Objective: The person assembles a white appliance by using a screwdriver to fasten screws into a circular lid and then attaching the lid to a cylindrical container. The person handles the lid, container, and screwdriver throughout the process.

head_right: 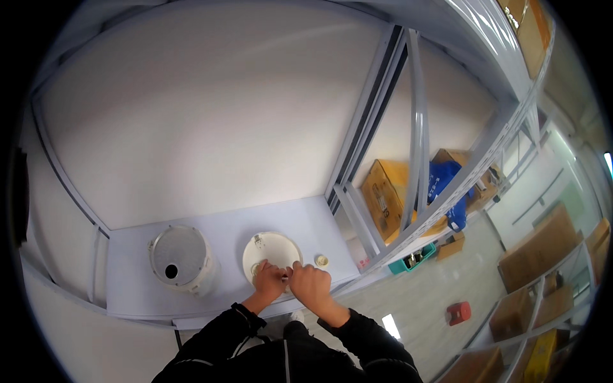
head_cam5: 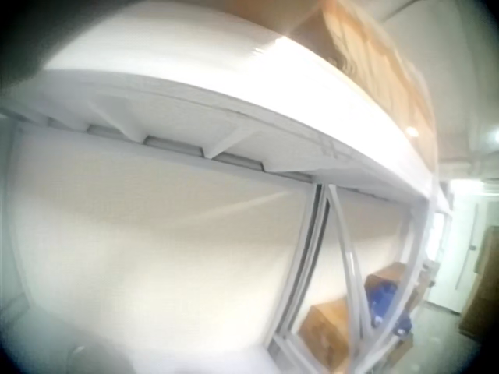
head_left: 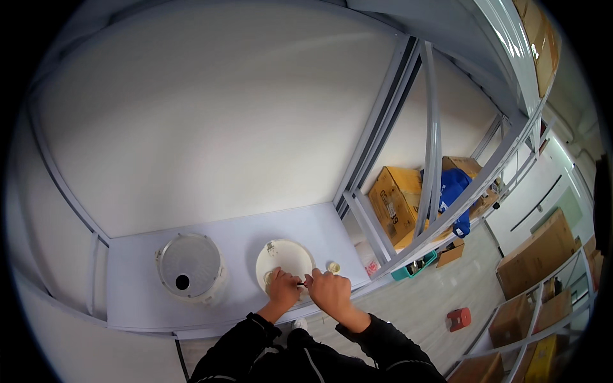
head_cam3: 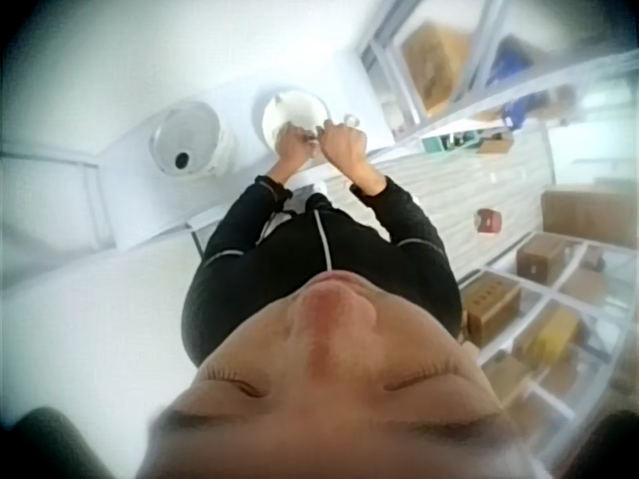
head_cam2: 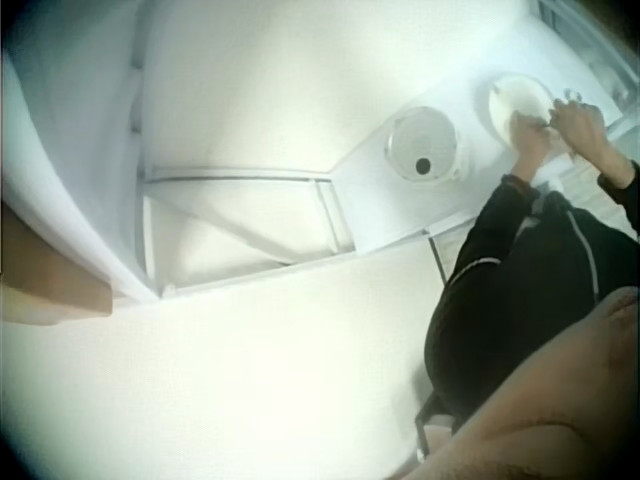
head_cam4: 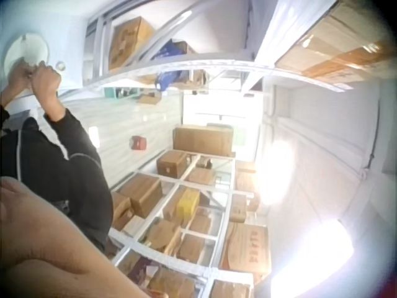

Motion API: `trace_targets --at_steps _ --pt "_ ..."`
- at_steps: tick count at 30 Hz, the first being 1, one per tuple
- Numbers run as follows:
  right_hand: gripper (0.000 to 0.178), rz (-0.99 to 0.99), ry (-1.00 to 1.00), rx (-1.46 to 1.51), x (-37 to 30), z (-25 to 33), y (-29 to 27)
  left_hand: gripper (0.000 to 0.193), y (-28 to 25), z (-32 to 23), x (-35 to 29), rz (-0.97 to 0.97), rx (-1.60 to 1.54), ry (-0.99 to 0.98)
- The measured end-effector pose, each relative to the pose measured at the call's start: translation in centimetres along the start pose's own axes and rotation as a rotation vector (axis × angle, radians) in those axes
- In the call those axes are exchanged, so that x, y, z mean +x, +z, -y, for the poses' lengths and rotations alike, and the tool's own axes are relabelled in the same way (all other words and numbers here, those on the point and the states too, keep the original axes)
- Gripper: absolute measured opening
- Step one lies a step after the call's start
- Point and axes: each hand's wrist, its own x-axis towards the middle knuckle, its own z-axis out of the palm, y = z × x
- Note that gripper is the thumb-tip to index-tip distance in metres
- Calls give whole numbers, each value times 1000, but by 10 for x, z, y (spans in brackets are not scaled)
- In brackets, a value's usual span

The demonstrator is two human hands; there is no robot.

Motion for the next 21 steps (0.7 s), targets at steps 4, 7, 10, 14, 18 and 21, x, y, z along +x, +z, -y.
trace_targets --at_steps 4,7,10,14,18,21 --pt "36 -67 -85 34 -7 -2 -12 18 -3 1 0 -31 -67 -9" --pt "34 -237 -263 61 -11 0 -15 19 -9 -1 1 13 -12 -15" --pt "29 -227 -240 32 -12 0 -3 15 -12 -6 1 -105 -19 68" --pt "28 -139 -98 -14 -14 9 5 14 -14 -4 4 -50 -33 78" --pt "33 -130 8 12 -10 9 3 12 -13 -3 8 13 -7 42" --pt "36 -58 39 77 -14 7 -8 8 -13 -7 5 -63 -59 55"
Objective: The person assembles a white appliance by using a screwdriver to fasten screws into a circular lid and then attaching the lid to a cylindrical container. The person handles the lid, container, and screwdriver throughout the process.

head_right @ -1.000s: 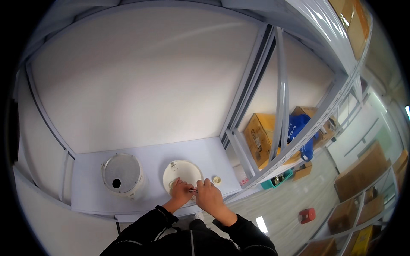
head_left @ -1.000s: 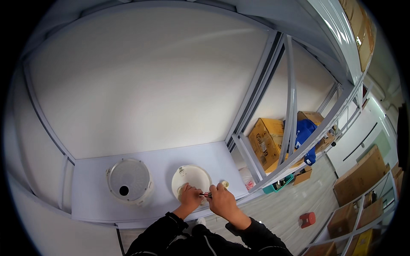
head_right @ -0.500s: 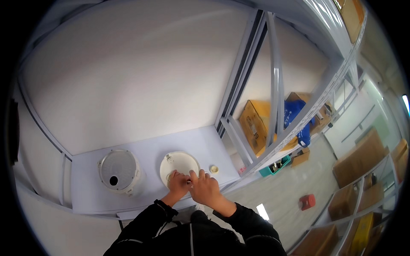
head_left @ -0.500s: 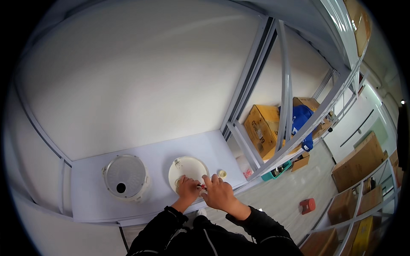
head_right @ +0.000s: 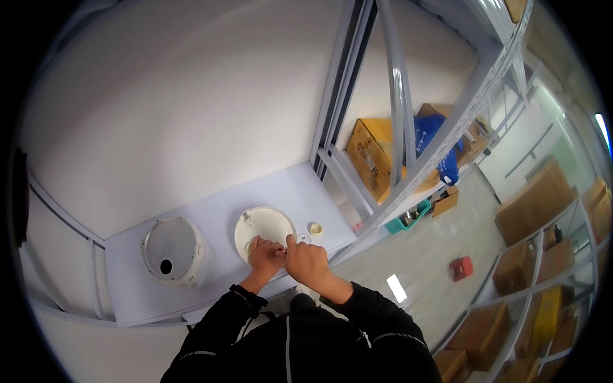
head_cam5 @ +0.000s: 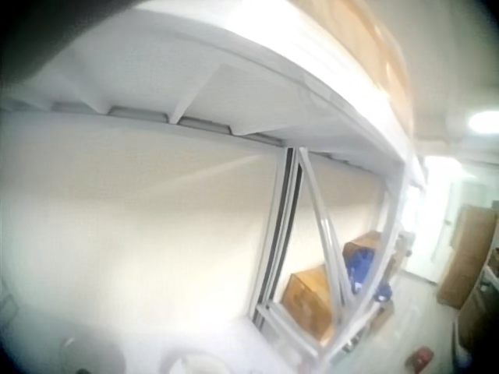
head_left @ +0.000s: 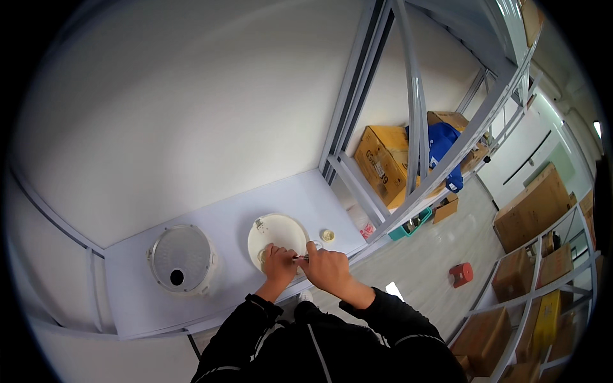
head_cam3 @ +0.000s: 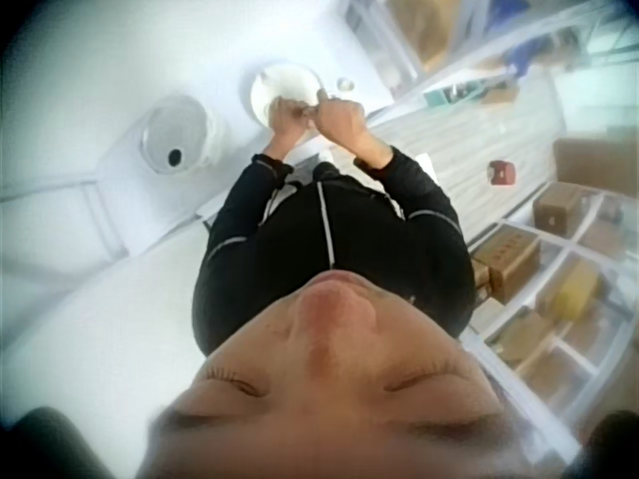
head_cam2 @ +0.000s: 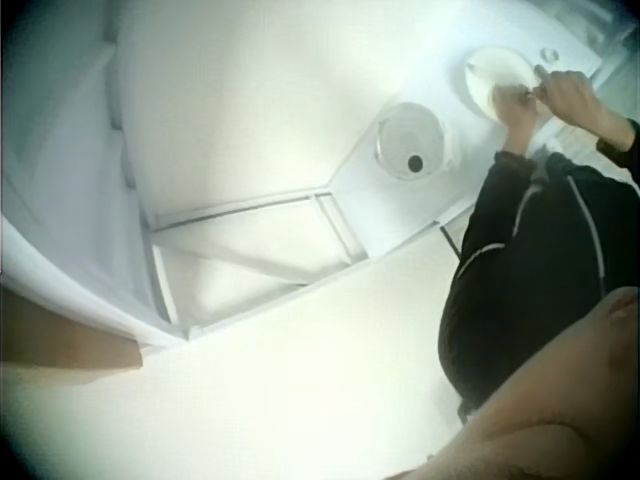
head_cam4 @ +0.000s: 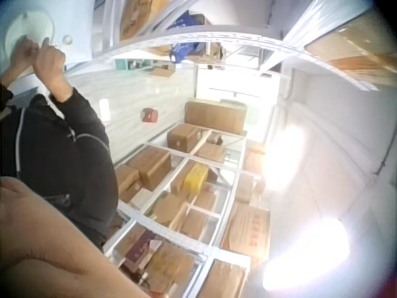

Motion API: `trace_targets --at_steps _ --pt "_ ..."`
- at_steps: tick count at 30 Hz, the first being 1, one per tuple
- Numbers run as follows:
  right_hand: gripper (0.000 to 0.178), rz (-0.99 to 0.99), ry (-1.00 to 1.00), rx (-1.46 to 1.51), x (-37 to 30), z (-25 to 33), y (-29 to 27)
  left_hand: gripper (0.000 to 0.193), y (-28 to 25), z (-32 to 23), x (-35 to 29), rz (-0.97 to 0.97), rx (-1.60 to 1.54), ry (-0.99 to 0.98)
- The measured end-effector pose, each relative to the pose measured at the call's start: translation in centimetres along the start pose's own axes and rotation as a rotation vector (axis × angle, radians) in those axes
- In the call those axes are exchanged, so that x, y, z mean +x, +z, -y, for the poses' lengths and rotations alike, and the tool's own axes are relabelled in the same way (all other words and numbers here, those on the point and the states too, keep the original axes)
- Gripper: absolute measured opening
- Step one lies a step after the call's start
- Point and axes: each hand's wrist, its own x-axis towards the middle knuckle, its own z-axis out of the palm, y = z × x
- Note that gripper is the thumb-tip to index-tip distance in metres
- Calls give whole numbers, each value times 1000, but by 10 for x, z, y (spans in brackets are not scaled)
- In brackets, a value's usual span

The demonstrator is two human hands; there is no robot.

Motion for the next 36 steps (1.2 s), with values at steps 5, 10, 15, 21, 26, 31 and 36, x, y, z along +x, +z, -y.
trace_targets --at_steps 5,10,15,21,26,31,36 --pt "36 -65 -180 46 -15 -4 3 10 3 3 -3 43 79 19" --pt "32 51 -56 72 -10 -3 6 10 9 9 -4 4 55 73" --pt "25 -43 -94 104 -7 -11 -6 13 5 5 -5 48 35 23" --pt "29 -76 35 322 3 -20 -50 22 -9 2 -4 167 60 -4" --pt "30 -203 103 377 3 -38 -57 32 -35 8 -6 252 61 -75" --pt "30 -233 135 383 4 -45 -58 40 -41 34 -8 145 105 -69" --pt "30 -238 128 389 -1 -50 -55 33 -51 31 -4 265 91 -180"
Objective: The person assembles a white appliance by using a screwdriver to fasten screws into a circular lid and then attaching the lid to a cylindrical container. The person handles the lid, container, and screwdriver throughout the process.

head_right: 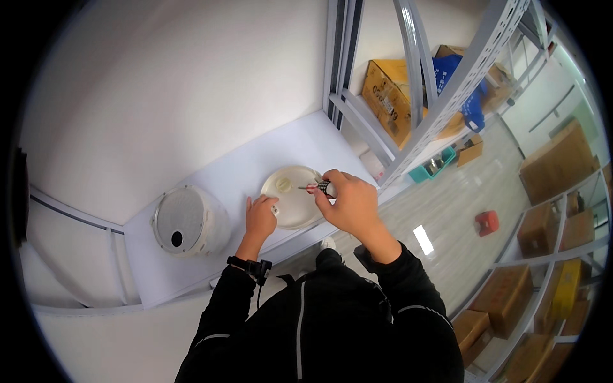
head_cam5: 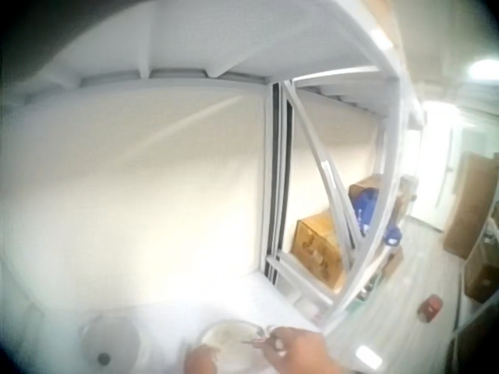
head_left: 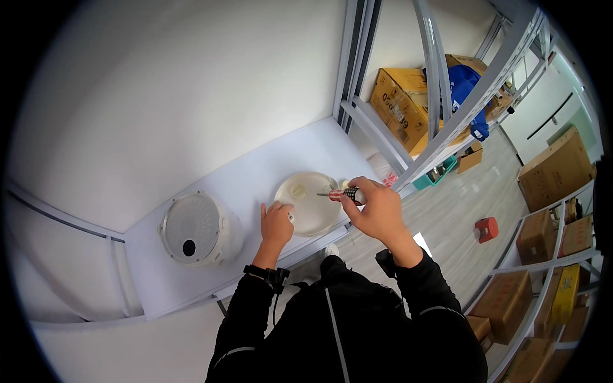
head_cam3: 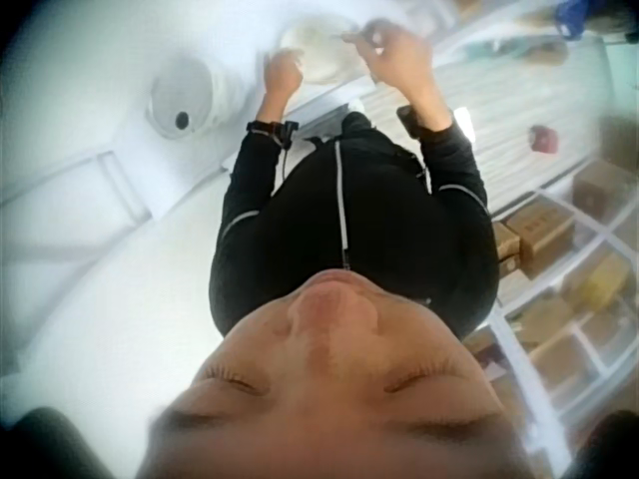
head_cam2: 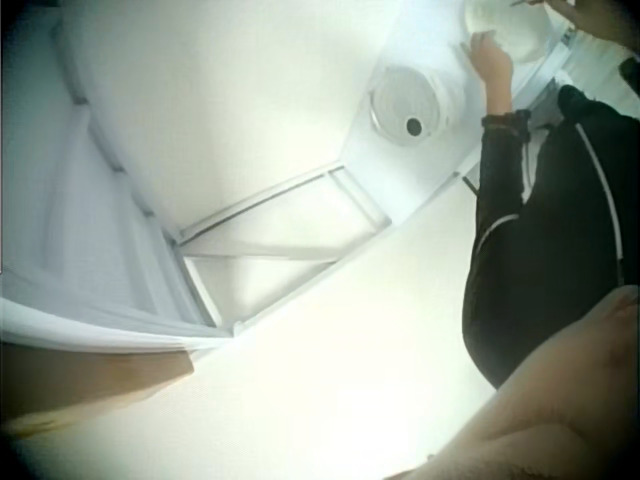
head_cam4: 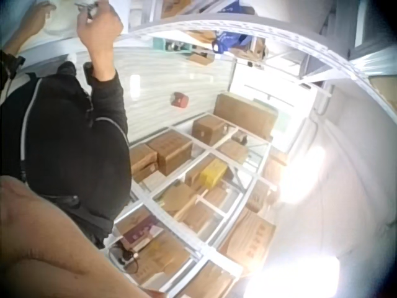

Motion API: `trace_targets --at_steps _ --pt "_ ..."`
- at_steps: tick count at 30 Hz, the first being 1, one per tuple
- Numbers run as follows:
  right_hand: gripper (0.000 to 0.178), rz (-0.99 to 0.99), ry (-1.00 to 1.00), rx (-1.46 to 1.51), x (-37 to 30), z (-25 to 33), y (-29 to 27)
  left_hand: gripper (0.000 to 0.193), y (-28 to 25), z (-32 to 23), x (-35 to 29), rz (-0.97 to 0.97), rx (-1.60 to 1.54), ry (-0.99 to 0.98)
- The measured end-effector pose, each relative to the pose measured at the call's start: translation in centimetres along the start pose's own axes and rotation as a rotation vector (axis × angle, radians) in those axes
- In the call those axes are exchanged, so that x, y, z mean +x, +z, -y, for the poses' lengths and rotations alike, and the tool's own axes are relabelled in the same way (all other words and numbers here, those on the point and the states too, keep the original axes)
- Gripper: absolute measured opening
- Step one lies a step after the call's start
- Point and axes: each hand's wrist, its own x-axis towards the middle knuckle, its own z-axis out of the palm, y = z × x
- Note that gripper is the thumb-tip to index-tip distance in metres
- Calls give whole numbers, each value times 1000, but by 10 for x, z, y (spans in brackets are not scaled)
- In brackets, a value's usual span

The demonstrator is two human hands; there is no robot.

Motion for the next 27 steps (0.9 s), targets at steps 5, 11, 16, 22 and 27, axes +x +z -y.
trace_targets --at_steps 5,11,16,22,27 --pt "28 -10 26 43 -1 -4 -3 35 -8 -9 4 48 -21 -100" --pt "29 -20 34 42 2 -8 -13 50 0 8 2 -32 -12 -35" --pt "30 -21 37 27 -1 -16 -16 50 -11 20 8 -81 -86 41" --pt "30 -40 32 33 -2 -18 -18 38 -18 20 -3 -206 -30 28" --pt "30 -48 30 31 0 -19 -25 28 -19 19 -8 -316 114 -74"
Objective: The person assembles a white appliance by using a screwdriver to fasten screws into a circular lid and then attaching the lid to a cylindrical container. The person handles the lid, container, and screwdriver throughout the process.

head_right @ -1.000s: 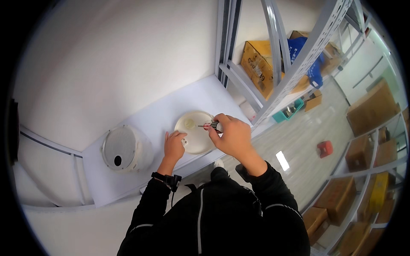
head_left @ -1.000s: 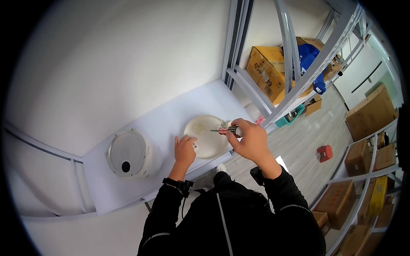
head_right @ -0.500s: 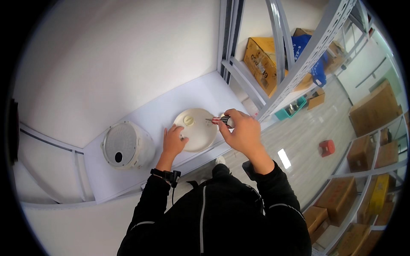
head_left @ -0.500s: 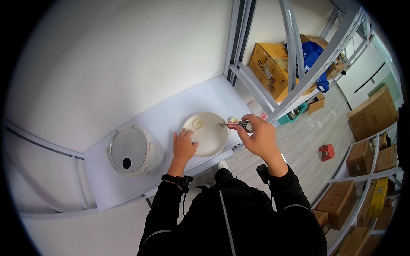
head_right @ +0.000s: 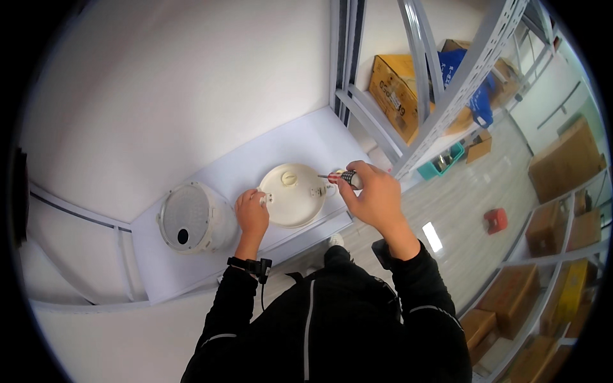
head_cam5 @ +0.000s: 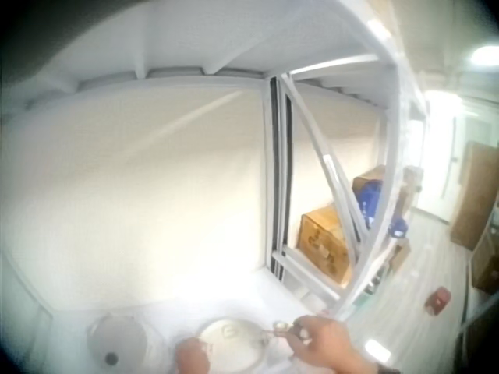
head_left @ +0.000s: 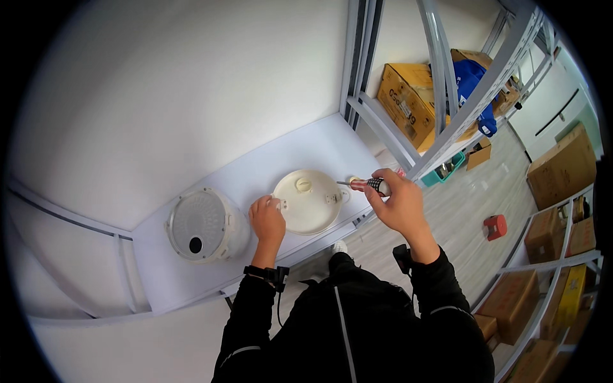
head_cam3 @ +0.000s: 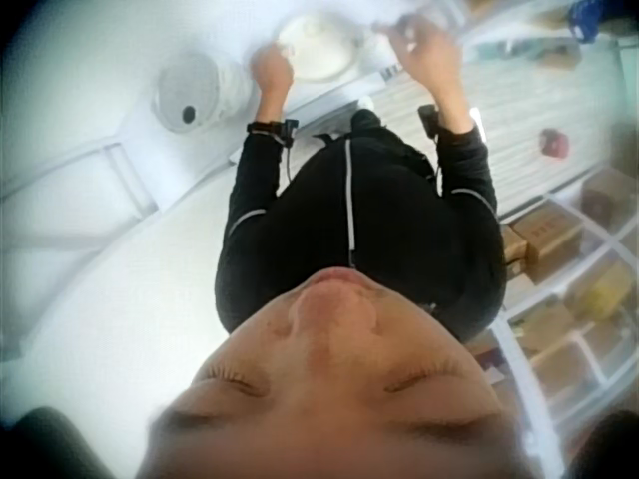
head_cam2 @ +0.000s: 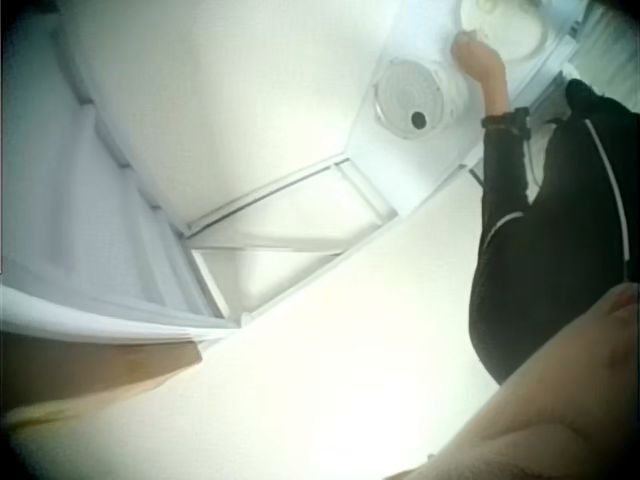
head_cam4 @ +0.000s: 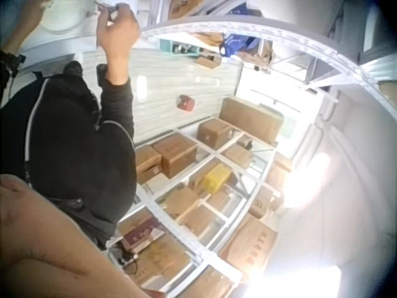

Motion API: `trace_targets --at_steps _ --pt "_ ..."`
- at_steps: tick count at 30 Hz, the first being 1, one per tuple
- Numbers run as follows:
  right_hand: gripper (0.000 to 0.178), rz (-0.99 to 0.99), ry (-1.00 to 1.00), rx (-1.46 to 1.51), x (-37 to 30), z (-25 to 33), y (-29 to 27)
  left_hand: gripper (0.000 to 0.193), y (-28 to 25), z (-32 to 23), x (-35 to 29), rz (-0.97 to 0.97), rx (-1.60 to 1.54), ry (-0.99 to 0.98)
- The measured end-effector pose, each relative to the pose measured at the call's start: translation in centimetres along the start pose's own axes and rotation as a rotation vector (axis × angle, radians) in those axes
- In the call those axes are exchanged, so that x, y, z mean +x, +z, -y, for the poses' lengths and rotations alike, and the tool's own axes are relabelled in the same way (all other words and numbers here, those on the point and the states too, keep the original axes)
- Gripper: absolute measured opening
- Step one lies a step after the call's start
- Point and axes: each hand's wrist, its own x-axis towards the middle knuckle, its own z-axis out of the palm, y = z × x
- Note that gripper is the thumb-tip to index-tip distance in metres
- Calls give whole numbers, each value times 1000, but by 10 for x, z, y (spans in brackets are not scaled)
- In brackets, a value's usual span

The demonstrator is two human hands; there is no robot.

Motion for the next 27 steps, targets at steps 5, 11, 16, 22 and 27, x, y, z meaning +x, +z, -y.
trace_targets --at_steps 5,11,16,22,27 --pt "30 -7 -32 9 2 -5 -6 22 0 2 3 42 18 -136" --pt "30 -1 -46 30 11 -16 -13 23 -9 -26 2 -1 6 -65" --pt "31 39 -61 83 26 -38 -16 23 -1 -76 9 -43 -91 102" --pt "31 100 -175 165 40 -80 -33 22 43 -150 22 3 -129 192" --pt "30 137 -311 288 46 -122 -43 18 80 -183 30 66 2 119"
